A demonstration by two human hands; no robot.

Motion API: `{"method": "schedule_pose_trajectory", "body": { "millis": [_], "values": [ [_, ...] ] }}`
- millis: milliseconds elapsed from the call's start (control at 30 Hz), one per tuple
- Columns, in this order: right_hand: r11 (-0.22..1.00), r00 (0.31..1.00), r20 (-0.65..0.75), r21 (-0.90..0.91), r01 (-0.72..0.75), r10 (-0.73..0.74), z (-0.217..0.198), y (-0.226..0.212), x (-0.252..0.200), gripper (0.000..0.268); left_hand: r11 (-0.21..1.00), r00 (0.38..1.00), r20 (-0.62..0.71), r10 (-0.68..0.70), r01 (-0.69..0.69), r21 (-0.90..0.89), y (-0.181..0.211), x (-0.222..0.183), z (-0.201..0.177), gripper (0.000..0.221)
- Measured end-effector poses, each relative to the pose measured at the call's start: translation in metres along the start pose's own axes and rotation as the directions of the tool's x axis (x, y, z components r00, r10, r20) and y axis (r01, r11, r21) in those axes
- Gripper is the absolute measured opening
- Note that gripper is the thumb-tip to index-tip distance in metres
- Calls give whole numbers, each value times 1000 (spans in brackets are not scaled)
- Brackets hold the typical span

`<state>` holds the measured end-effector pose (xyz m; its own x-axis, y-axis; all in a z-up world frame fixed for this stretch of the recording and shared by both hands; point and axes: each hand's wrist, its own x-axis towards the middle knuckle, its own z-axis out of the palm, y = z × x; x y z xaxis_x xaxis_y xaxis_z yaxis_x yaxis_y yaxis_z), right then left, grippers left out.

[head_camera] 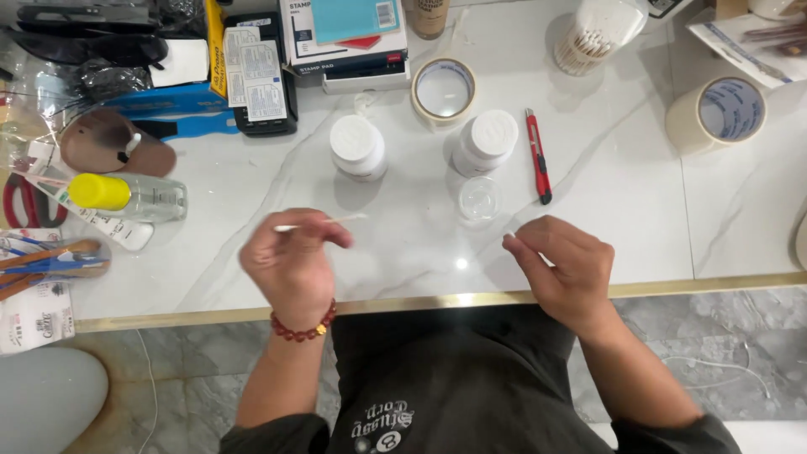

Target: The recorder uses a toothpick to transfer and mix a white paste substance from two containers into a small clear cup.

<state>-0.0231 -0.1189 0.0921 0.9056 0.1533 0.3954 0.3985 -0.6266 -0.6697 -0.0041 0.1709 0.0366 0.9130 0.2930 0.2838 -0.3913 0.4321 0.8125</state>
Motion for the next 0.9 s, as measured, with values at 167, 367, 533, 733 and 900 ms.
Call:
{"method": "schedule_pose_trajectory", "body": {
  "millis": [167, 367, 533, 733, 900],
  "values": [
    [999, 995, 87, 24, -48, 45, 16, -6, 1, 3, 978, 978, 72, -197, 191, 83, -22, -20, 15, 15],
    [963, 991, 109, 250, -100, 74, 31, 3, 1, 12, 967, 958, 126, -256, 254, 32, -29, -21, 24, 12],
    [948, 984, 153, 290, -134, 92, 41, -4, 10, 14, 951, 930, 203, -305, 309, 15, -31, -26, 32, 8],
    [965, 972, 189, 245, 88, -137, 39, -2, 21, 18, 962, 902, 355, -244, 272, -30, -40, -29, 32, 7],
    [978, 941, 307, 188, 89, -144, 35, -3, 26, 8, 978, 899, 389, -201, 165, 124, -37, -26, 33, 5]
  ]
}}
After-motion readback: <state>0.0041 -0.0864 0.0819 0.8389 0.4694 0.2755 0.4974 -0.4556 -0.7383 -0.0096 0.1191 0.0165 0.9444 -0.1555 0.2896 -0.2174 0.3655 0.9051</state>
